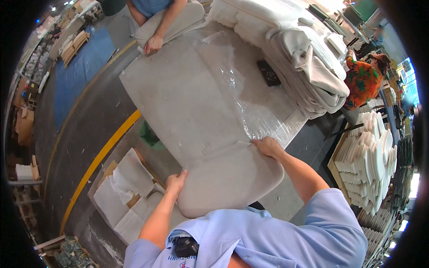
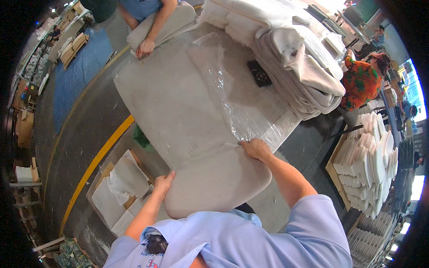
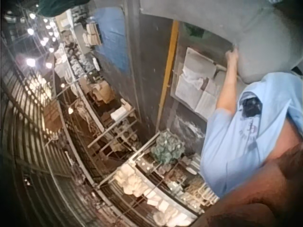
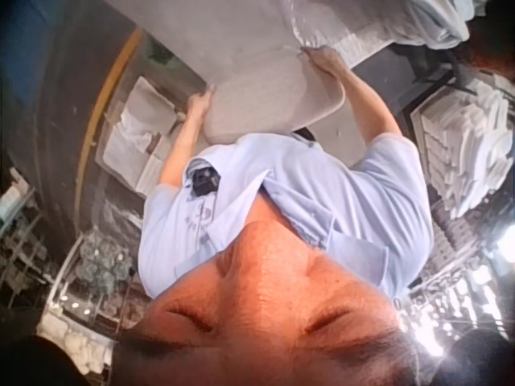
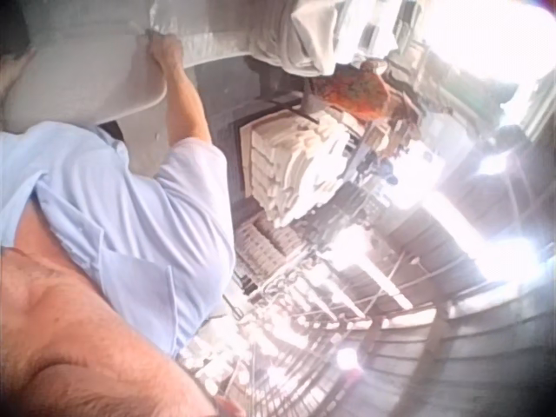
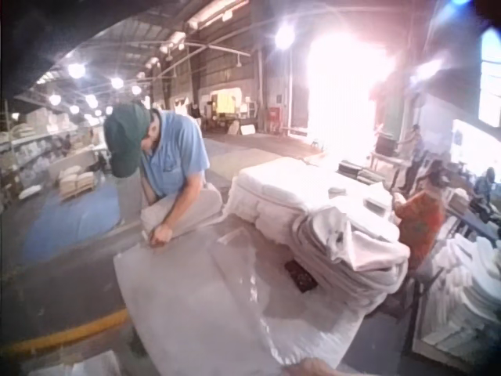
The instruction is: The person inserts white foam cushions into fabric covers by hand, aligning the foam and pulling the cover over it. The person then closes the zipper on each cover and places the finished cushion on a stack.
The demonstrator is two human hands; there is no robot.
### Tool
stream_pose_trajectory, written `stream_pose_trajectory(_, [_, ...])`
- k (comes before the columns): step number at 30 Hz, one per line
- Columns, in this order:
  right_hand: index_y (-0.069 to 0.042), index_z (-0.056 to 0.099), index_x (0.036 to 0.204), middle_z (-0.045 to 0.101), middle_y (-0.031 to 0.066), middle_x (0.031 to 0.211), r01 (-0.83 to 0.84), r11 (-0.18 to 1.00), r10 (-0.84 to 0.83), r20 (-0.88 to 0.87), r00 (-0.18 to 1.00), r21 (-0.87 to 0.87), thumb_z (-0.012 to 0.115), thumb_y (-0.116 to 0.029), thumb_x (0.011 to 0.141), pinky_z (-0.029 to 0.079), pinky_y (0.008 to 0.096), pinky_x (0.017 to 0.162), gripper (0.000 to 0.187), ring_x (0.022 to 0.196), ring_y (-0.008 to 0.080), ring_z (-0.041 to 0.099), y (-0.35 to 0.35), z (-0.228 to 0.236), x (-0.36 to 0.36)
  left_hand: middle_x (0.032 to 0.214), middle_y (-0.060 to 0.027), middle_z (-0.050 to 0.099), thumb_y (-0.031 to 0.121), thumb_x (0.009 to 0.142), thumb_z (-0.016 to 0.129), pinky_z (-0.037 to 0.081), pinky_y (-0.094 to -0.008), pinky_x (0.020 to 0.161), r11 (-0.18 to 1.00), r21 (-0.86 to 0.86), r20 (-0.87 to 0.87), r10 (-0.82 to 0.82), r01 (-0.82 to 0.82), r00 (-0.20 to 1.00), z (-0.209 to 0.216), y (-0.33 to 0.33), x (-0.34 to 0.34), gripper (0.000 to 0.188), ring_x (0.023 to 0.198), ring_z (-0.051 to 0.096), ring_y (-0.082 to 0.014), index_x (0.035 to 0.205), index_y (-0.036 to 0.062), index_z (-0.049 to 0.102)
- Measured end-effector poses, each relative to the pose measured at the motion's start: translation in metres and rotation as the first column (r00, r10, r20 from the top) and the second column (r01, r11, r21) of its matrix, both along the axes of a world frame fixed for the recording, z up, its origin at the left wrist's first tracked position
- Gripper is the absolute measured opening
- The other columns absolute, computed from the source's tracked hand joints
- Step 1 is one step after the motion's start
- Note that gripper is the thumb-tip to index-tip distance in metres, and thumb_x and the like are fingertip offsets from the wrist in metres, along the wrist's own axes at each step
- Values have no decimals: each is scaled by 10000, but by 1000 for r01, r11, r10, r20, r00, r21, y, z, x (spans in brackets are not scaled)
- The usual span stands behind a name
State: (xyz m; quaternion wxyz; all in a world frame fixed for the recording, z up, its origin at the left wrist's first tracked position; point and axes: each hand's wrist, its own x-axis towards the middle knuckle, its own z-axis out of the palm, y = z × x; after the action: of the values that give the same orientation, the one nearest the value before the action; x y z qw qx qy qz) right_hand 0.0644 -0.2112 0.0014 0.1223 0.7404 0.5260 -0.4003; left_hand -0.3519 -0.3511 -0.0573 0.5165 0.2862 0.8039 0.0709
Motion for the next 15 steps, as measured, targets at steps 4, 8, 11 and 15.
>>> stream_pose_trajectory(4, [10,768,1217,733,270,1252,46,992,-38,-66,997,114,527,-621,1034,502,484,1070,701,1239,433,676,-20,-8,21,1400,-225,666,607,961,725,525,-434,1068,951,15,396,279,-310,875,9,-11,1,879,1271,659,-338,1439,-114,567])
stream_pose_trajectory(8, [-9,772,1131,765,220,1097,219,938,-170,-192,967,271,525,-560,1067,526,447,963,608,1092,360,715,-41,27,20,1528,-162,572,660,972,686,480,-435,1133,913,-62,673,337,-404,658,47,-35,-12,929,1378,567,-293,1548,-38,476])
stream_pose_trajectory(11, [-15,708,999,706,87,897,450,743,-208,-467,859,496,528,-474,1103,507,386,808,504,879,237,659,-61,59,25,1573,-139,531,701,984,632,413,-425,1193,871,176,722,203,-459,662,65,-26,-14,948,1439,500,-279,1582,-11,445])
stream_pose_trajectory(15, [-62,625,926,584,-29,820,800,413,-111,-848,518,435,506,-460,1134,420,289,696,464,760,98,506,-97,70,11,1464,-94,591,720,1050,473,388,-396,1166,620,463,772,69,-633,632,91,9,-19,781,1371,516,-225,1416,38,569])
